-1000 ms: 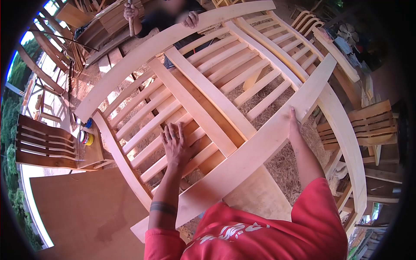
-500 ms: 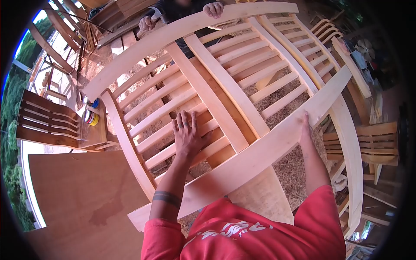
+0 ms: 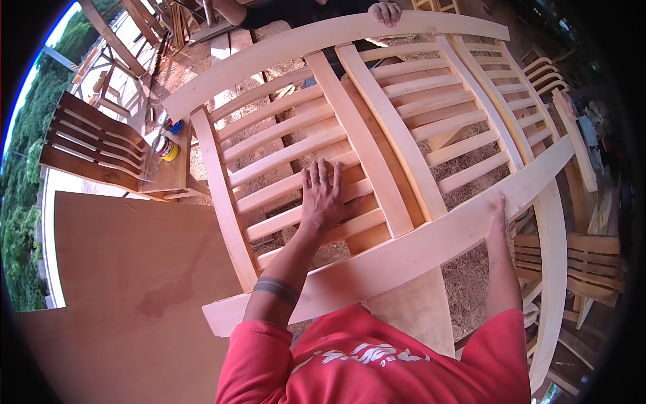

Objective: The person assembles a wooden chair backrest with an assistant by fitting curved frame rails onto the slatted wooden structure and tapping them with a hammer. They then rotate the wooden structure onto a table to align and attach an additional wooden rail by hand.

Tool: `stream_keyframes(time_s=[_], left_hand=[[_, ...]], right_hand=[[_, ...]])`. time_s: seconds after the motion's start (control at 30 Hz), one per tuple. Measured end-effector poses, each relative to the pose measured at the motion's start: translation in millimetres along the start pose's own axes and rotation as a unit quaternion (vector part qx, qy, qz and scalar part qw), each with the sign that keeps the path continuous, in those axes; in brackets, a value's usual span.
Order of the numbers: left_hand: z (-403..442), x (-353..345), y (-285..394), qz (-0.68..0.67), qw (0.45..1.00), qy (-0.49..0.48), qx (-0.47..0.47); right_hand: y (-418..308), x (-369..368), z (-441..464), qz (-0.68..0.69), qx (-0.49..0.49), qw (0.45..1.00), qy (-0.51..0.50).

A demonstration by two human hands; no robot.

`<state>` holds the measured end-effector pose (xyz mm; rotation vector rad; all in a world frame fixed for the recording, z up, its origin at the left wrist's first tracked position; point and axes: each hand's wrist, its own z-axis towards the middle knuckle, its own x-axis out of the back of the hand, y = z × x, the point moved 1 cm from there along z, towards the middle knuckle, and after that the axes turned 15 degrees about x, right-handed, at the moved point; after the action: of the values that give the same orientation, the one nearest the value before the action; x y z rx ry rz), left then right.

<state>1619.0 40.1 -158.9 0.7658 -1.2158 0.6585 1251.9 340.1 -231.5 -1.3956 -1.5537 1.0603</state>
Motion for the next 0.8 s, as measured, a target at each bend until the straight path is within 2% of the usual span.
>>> stream_keyframes(time_s=[0.07,0.3,0.4,0.8], left_hand=[[-0.2,-1.1,-1.5,0.003,1.000,0.000,0.001],[-1.6,-2.7,-2.7,0.005,1.000,-0.010,0.005],[-0.8,-3.9,-2.9,0.004,1.000,-0.009,0.007],[-1.4,-1.3,-2.0,-0.011,1.000,0.007,0.004]], right_hand=[[4.3,3.1,4.7,0.038,0.014,0.999,-0.031],[9.5,7.5,13.5,0.037,0.009,0.998,-0.051],[16.8,11.4,22.3,0.019,0.042,0.997,-0.068],[8.9,8.1,14.2,-0.006,0.025,0.999,-0.045]])
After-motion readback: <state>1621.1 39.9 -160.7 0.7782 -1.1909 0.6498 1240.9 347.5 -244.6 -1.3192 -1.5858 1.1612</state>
